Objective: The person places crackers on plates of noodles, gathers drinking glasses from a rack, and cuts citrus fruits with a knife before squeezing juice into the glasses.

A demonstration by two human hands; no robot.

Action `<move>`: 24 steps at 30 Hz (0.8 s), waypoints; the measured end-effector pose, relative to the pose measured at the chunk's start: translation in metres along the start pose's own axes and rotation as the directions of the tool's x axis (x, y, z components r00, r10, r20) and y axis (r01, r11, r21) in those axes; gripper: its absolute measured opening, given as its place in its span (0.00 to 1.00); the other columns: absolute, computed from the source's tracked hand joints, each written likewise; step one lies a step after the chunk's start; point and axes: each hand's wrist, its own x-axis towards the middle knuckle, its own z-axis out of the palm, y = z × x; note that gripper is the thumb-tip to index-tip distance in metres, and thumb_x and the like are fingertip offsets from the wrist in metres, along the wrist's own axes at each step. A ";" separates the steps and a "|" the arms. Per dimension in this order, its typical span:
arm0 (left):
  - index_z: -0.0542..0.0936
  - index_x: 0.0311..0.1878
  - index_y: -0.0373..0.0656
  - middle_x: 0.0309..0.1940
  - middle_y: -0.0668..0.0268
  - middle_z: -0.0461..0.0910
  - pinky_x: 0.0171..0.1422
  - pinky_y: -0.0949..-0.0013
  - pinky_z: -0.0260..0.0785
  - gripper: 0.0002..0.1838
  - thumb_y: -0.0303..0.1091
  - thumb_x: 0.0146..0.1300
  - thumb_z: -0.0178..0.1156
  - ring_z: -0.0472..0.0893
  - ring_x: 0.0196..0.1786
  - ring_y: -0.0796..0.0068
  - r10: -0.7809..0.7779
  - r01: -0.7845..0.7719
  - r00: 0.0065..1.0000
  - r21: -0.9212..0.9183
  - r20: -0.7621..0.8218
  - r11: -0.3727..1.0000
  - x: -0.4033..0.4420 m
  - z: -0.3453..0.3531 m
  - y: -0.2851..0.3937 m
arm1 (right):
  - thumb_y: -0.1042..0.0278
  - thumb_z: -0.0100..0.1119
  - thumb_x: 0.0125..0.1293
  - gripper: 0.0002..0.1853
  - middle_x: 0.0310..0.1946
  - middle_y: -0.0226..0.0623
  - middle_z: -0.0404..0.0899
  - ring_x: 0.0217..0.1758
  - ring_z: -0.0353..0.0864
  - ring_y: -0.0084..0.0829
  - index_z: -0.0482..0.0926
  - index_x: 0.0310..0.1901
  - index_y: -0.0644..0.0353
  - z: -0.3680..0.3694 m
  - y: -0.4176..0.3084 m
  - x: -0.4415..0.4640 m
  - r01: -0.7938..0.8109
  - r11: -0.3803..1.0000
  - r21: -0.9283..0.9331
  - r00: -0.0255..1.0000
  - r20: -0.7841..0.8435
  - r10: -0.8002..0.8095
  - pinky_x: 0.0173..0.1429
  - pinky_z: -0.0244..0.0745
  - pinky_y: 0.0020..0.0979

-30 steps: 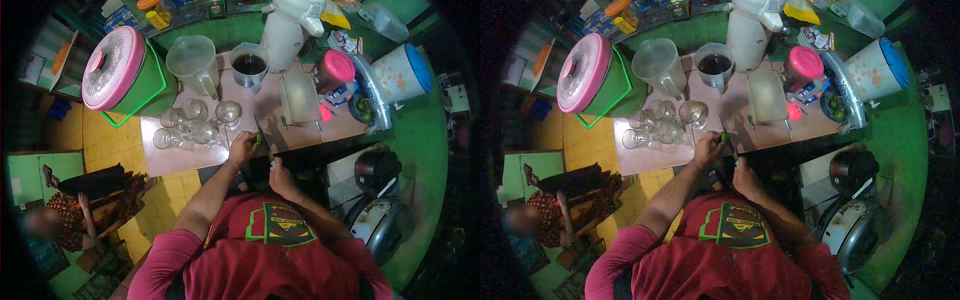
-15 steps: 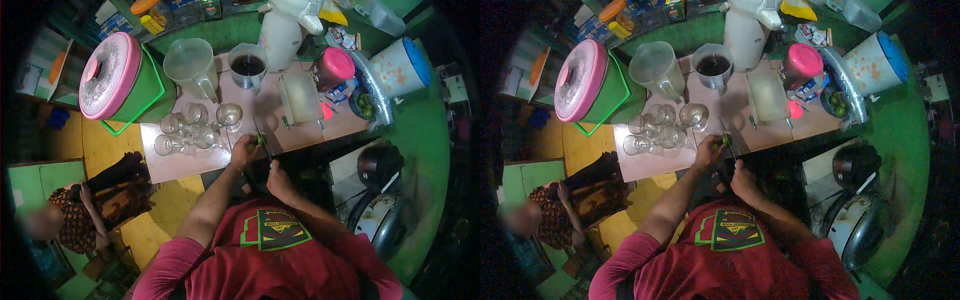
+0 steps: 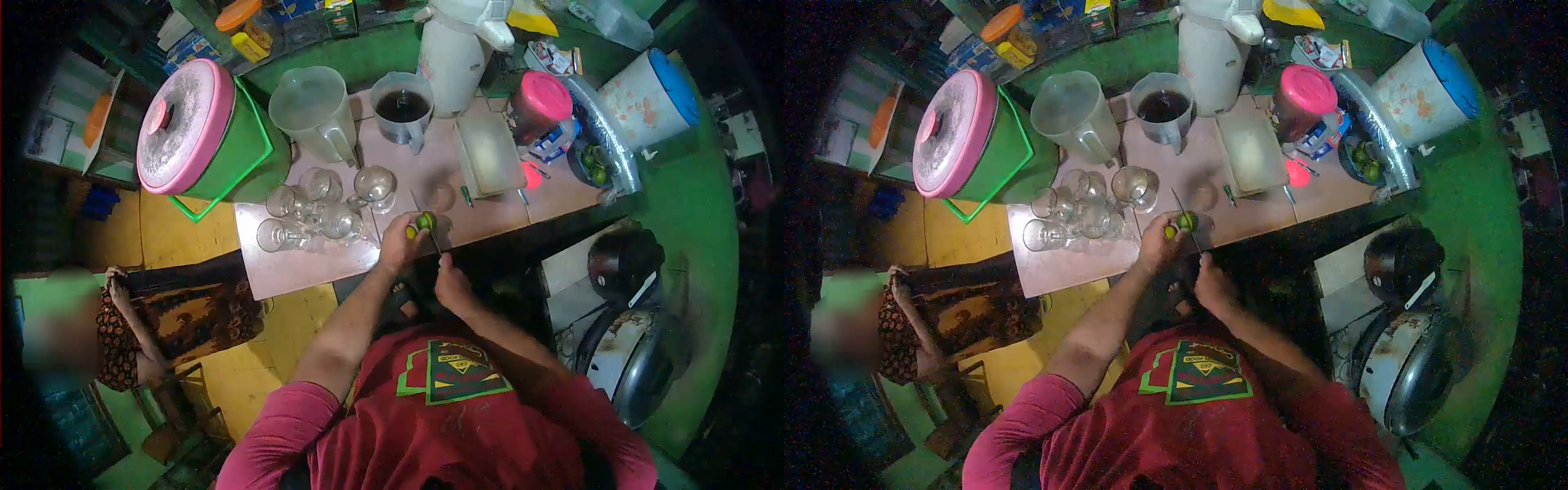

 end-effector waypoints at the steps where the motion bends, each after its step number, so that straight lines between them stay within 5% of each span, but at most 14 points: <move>1: 0.77 0.48 0.42 0.38 0.55 0.80 0.48 0.58 0.73 0.19 0.35 0.54 0.68 0.81 0.43 0.54 0.015 -0.016 1.000 0.073 0.010 0.997 0.003 -0.001 0.006 | 0.72 0.47 0.63 0.24 0.37 0.62 0.78 0.40 0.78 0.64 0.58 0.61 0.64 -0.007 -0.004 0.005 0.021 0.999 0.026 1.000 -0.012 -0.021 0.43 0.72 0.59; 3: 0.77 0.49 0.42 0.39 0.56 0.81 0.49 0.62 0.73 0.19 0.35 0.55 0.68 0.81 0.43 0.60 -0.089 0.090 0.996 0.018 -0.015 0.996 -0.001 0.006 -0.003 | 0.72 0.47 0.63 0.25 0.37 0.62 0.78 0.39 0.78 0.64 0.58 0.62 0.64 -0.012 -0.007 0.001 0.041 0.998 0.057 0.999 -0.024 -0.040 0.43 0.72 0.59; 5: 0.78 0.50 0.43 0.39 0.57 0.82 0.49 0.66 0.73 0.18 0.35 0.57 0.67 0.82 0.43 0.66 -0.179 0.176 0.982 -0.047 -0.052 0.983 0.004 0.011 -0.007 | 0.68 0.47 0.67 0.18 0.25 0.61 0.77 0.27 0.78 0.61 0.57 0.56 0.60 -0.018 0.001 0.000 0.119 0.988 0.097 0.989 -0.103 -0.109 0.30 0.72 0.57; 9: 0.78 0.52 0.40 0.40 0.57 0.83 0.48 0.68 0.74 0.20 0.35 0.57 0.66 0.82 0.42 0.70 -0.281 0.278 0.956 -0.046 -0.082 0.959 -0.001 0.007 0.009 | 0.67 0.49 0.67 0.17 0.26 0.59 0.77 0.25 0.79 0.57 0.60 0.54 0.59 -0.023 0.014 0.019 0.078 0.976 0.203 0.996 -0.046 -0.070 0.27 0.72 0.55; 11: 0.78 0.53 0.40 0.37 0.60 0.83 0.47 0.69 0.74 0.19 0.32 0.57 0.65 0.82 0.39 0.73 -0.480 0.462 0.870 -0.156 -0.110 0.873 0.002 0.011 0.013 | 0.65 0.49 0.68 0.16 0.29 0.58 0.78 0.21 0.78 0.54 0.62 0.54 0.59 -0.061 -0.007 0.025 -0.184 0.797 0.576 0.972 0.226 0.061 0.24 0.71 0.51; 13: 0.77 0.53 0.39 0.35 0.61 0.83 0.44 0.70 0.74 0.19 0.30 0.58 0.64 0.81 0.37 0.74 -0.498 0.479 0.863 -0.174 -0.086 0.861 0.016 0.018 0.020 | 0.66 0.50 0.67 0.16 0.31 0.57 0.77 0.23 0.77 0.56 0.65 0.54 0.59 -0.085 -0.011 0.021 -0.202 0.824 0.529 0.968 0.237 0.085 0.27 0.73 0.49; 14: 0.77 0.54 0.39 0.33 0.63 0.82 0.41 0.71 0.74 0.18 0.28 0.59 0.63 0.80 0.34 0.75 -0.515 0.497 0.856 -0.196 -0.048 0.845 0.023 0.025 0.024 | 0.66 0.50 0.67 0.16 0.31 0.57 0.77 0.26 0.77 0.57 0.65 0.54 0.59 -0.072 0.012 0.023 0.137 0.866 0.482 0.991 -0.071 -0.117 0.30 0.73 0.49; 15: 0.77 0.54 0.38 0.31 0.65 0.82 0.38 0.72 0.73 0.18 0.27 0.60 0.61 0.79 0.32 0.77 -0.531 0.517 0.847 -0.216 -0.007 0.828 0.029 0.032 0.027 | 0.67 0.51 0.67 0.16 0.30 0.57 0.77 0.28 0.78 0.58 0.65 0.55 0.59 -0.066 0.027 0.021 0.446 0.830 0.336 0.877 -0.352 -0.328 0.32 0.73 0.49; 17: 0.77 0.53 0.35 0.29 0.66 0.81 0.35 0.74 0.72 0.17 0.27 0.60 0.61 0.79 0.31 0.78 -0.582 0.550 0.812 -0.386 0.042 0.740 0.031 0.061 -0.010 | 0.67 0.52 0.66 0.16 0.31 0.56 0.77 0.34 0.78 0.59 0.66 0.54 0.58 -0.072 0.037 0.007 0.413 0.836 0.362 0.896 -0.327 -0.301 0.36 0.73 0.50; 19: 0.78 0.51 0.38 0.31 0.59 0.82 0.29 0.71 0.71 0.17 0.34 0.59 0.63 0.81 0.29 0.76 -0.501 0.447 0.824 -0.239 -0.266 0.862 0.030 0.063 -0.002 | 0.67 0.52 0.66 0.15 0.31 0.55 0.78 0.36 0.78 0.60 0.66 0.53 0.57 -0.073 0.052 0.000 0.374 0.868 0.327 0.921 -0.243 -0.306 0.36 0.73 0.52; 20: 0.78 0.51 0.38 0.31 0.59 0.82 0.29 0.71 0.71 0.17 0.34 0.59 0.63 0.81 0.29 0.76 -0.505 0.450 0.817 -0.238 -0.280 0.861 0.025 0.059 0.000 | 0.67 0.52 0.66 0.15 0.31 0.55 0.78 0.36 0.78 0.60 0.66 0.53 0.57 -0.074 0.058 0.005 0.383 0.863 0.329 0.919 -0.234 -0.318 0.36 0.73 0.52; 23: 0.73 0.52 0.35 0.28 0.61 0.78 0.38 0.69 0.73 0.21 0.26 0.55 0.65 0.79 0.30 0.67 -0.683 0.566 0.729 -0.604 0.048 0.561 0.001 0.028 0.023 | 0.67 0.54 0.65 0.15 0.31 0.55 0.78 0.35 0.77 0.62 0.66 0.51 0.55 -0.065 0.067 0.010 0.224 0.942 0.250 0.974 -0.039 -0.222 0.35 0.72 0.54; 24: 0.69 0.55 0.36 0.29 0.64 0.76 0.46 0.69 0.73 0.25 0.23 0.54 0.66 0.77 0.32 0.65 -0.684 0.615 0.721 -0.554 0.109 0.560 -0.004 0.027 0.024 | 0.67 0.54 0.65 0.15 0.31 0.55 0.78 0.35 0.77 0.62 0.66 0.51 0.55 -0.062 0.068 0.009 0.221 0.940 0.260 0.975 -0.022 -0.223 0.35 0.72 0.54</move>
